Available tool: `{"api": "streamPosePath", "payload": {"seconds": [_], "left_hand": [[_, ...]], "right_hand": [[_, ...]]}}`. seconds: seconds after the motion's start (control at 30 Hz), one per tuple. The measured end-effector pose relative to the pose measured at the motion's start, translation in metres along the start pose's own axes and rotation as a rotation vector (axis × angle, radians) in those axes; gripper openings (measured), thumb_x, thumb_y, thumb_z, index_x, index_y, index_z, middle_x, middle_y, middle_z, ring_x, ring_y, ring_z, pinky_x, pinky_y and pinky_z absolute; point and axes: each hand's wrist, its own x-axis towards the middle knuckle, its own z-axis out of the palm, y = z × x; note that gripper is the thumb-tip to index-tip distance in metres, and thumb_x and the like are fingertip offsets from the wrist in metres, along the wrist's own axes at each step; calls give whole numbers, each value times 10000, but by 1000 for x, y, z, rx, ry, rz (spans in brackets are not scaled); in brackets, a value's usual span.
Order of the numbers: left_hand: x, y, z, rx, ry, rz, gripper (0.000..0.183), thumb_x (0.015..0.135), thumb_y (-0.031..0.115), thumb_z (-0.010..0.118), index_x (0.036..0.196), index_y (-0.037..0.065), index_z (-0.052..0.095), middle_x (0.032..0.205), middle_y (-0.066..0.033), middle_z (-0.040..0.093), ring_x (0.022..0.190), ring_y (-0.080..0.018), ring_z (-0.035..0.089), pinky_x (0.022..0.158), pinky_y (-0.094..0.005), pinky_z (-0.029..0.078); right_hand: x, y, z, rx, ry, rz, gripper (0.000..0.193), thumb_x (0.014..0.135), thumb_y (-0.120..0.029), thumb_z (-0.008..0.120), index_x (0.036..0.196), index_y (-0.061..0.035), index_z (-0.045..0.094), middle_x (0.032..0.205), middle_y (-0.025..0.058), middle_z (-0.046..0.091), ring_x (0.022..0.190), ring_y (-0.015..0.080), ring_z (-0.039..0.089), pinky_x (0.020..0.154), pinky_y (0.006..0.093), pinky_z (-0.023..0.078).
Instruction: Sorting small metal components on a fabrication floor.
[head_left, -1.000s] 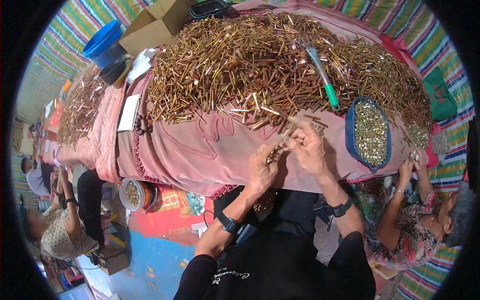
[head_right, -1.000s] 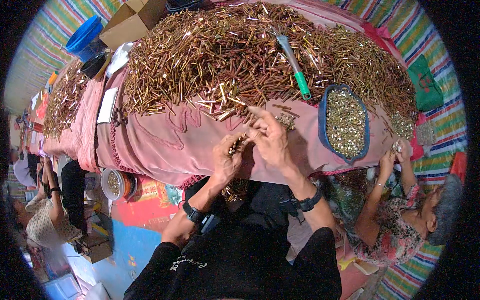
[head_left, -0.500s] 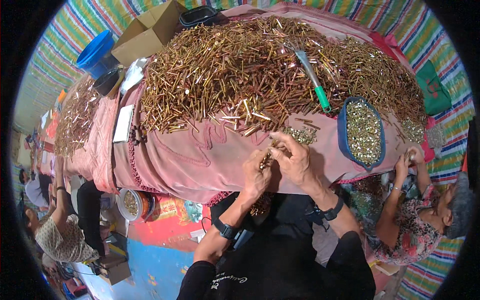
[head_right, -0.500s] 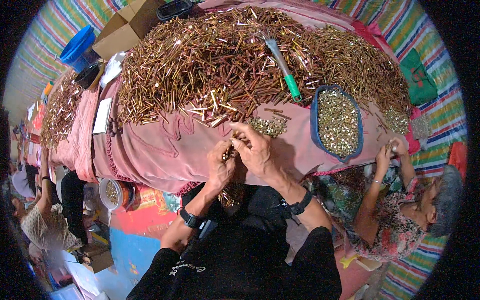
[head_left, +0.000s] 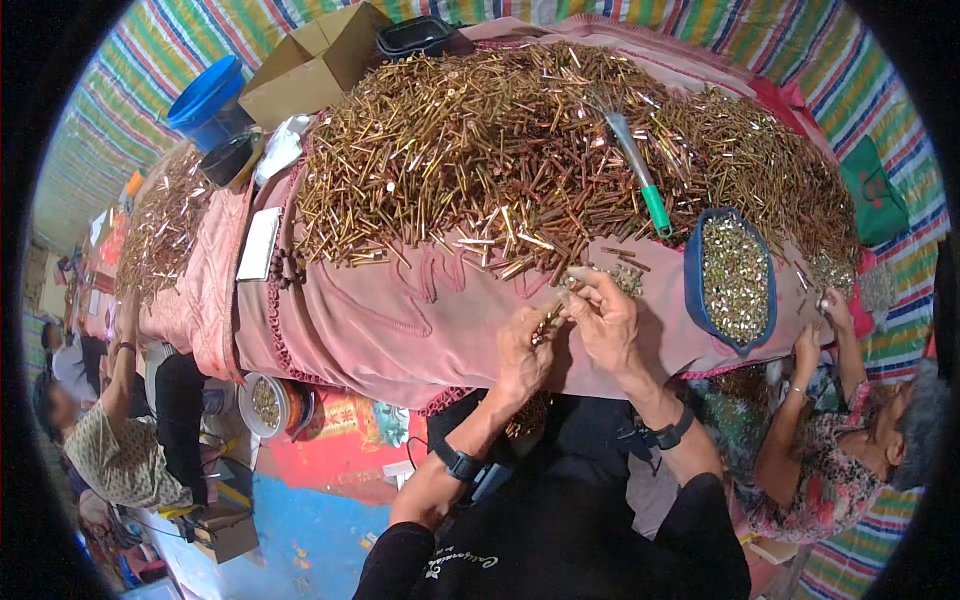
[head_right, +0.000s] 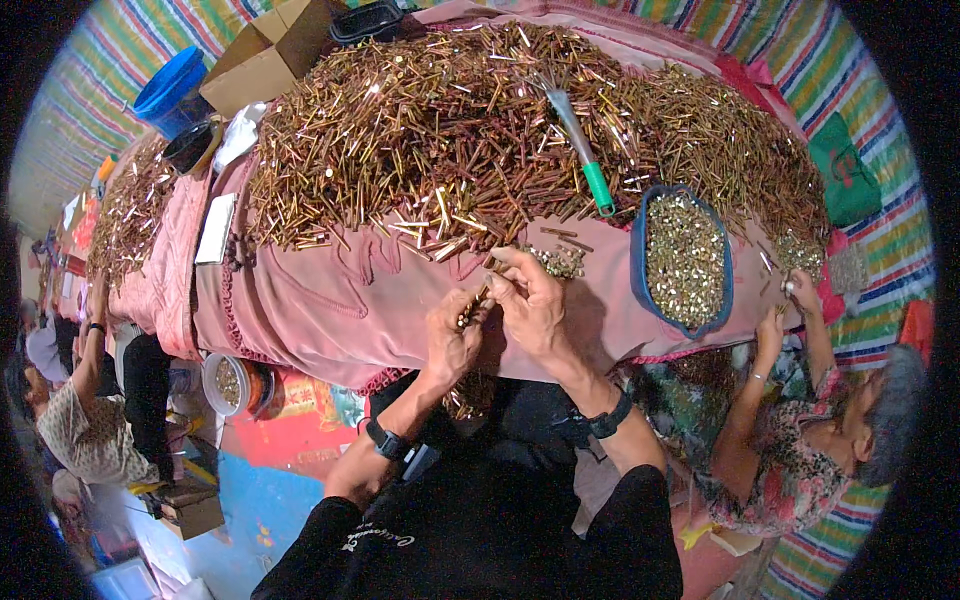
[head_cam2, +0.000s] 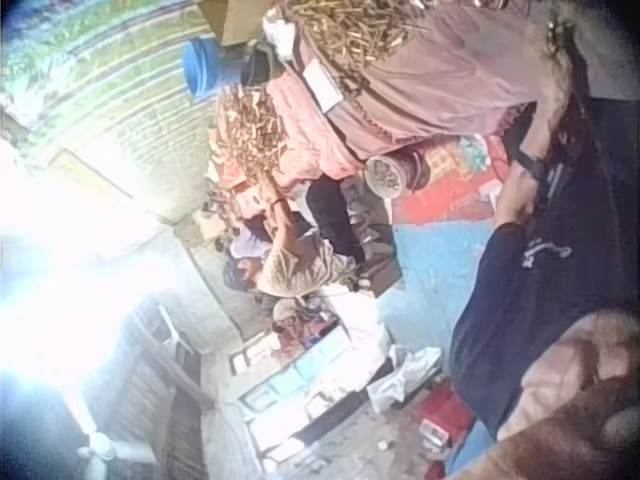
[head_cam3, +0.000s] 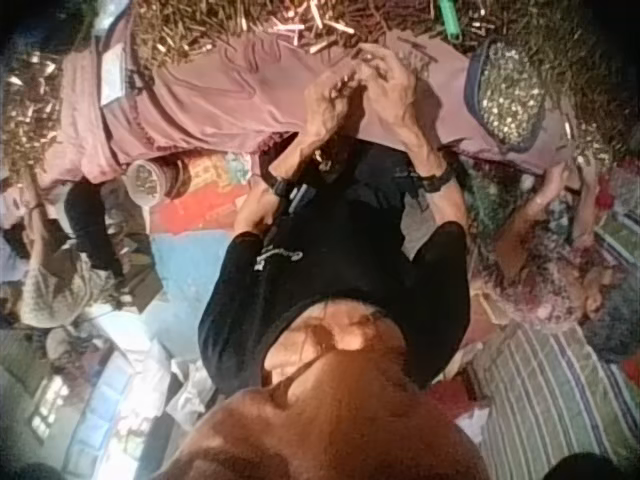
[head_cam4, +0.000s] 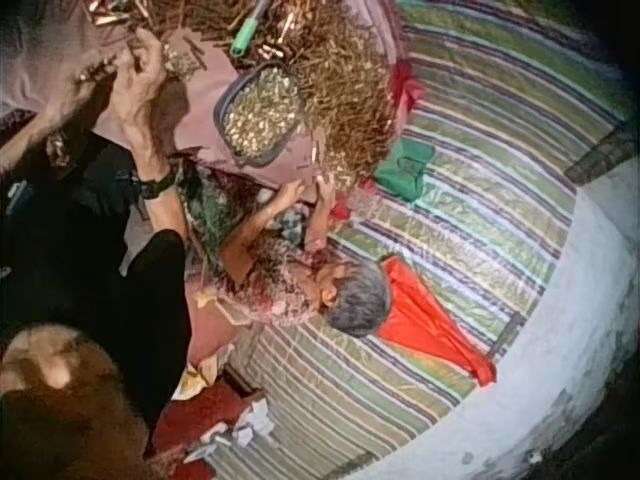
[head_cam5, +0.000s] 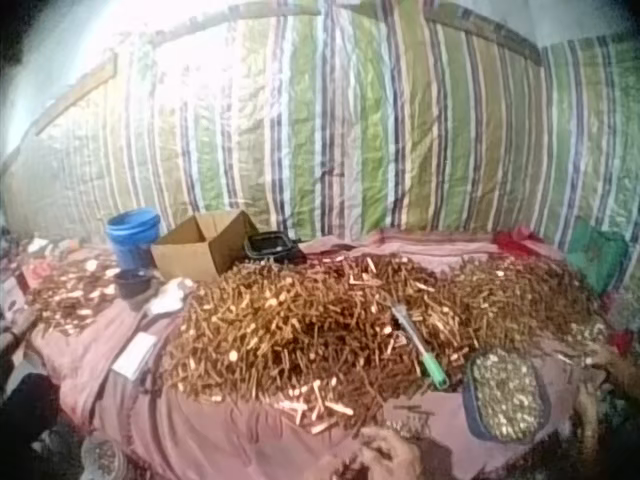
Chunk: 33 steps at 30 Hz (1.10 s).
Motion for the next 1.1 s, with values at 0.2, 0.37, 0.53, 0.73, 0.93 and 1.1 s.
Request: {"api": "streamPosePath", "payload": {"seconds": [0.2, 0.37, 0.53, 0.73, 0.93, 1.1], "left_hand": [[-2, -3, -3, -12, 2, 23, 311, 816, -13, 629, 1109, 71, 692, 729, -117, 582, 636, -307, 582, 565, -394, 448], [-8, -7, 2, -19, 15, 50, 320, 801, -37, 574, 1105, 32, 645, 771, -138, 580, 668, -301, 581, 592, -384, 457], [-11, -11, 1, -8, 43, 105, 345, 785, -38, 548, 1117, 12, 628, 808, -142, 587, 686, -293, 590, 631, -353, 487], [-18, -10, 3, -110, 48, 20, 435, 774, -95, 540, 1192, 5, 613, 912, -151, 652, 766, -280, 633, 675, -359, 514], [-23, -17, 12, -230, 94, -36, 359, 916, -46, 600, 1270, 17, 603, 1021, -160, 701, 907, -239, 705, 773, -318, 554], [-16, -2, 12, -213, 108, -22, 304, 947, -2, 621, 1251, 14, 616, 1036, -166, 702, 948, -254, 709, 811, -322, 559]], "right_hand": [[2, -23, 2, -395, -87, -99, 284, 913, -60, 676, 1188, -12, 621, 915, 114, 679, 759, 174, 663, 658, 295, 532], [6, -24, 0, -549, -136, -558, 243, 872, -18, 668, 1112, -14, 636, 914, 154, 666, 800, 327, 677, 680, 389, 552], [2, -23, 0, -462, -172, -367, 236, 866, -2, 657, 1101, -11, 640, 948, 165, 659, 829, 341, 675, 709, 396, 552], [2, -20, -9, -511, -349, -371, 190, 865, -15, 666, 1055, -6, 663, 932, 156, 647, 835, 337, 664, 712, 392, 539], [21, -24, -52, -792, -171, -294, 186, 930, -171, 607, 1041, -41, 681, 981, 180, 665, 883, 367, 663, 739, 421, 533], [59, 14, -99, -1160, -213, -95, 118, 862, -110, 626, 899, -21, 694, 891, 194, 636, 828, 399, 633, 725, 503, 499]]}}
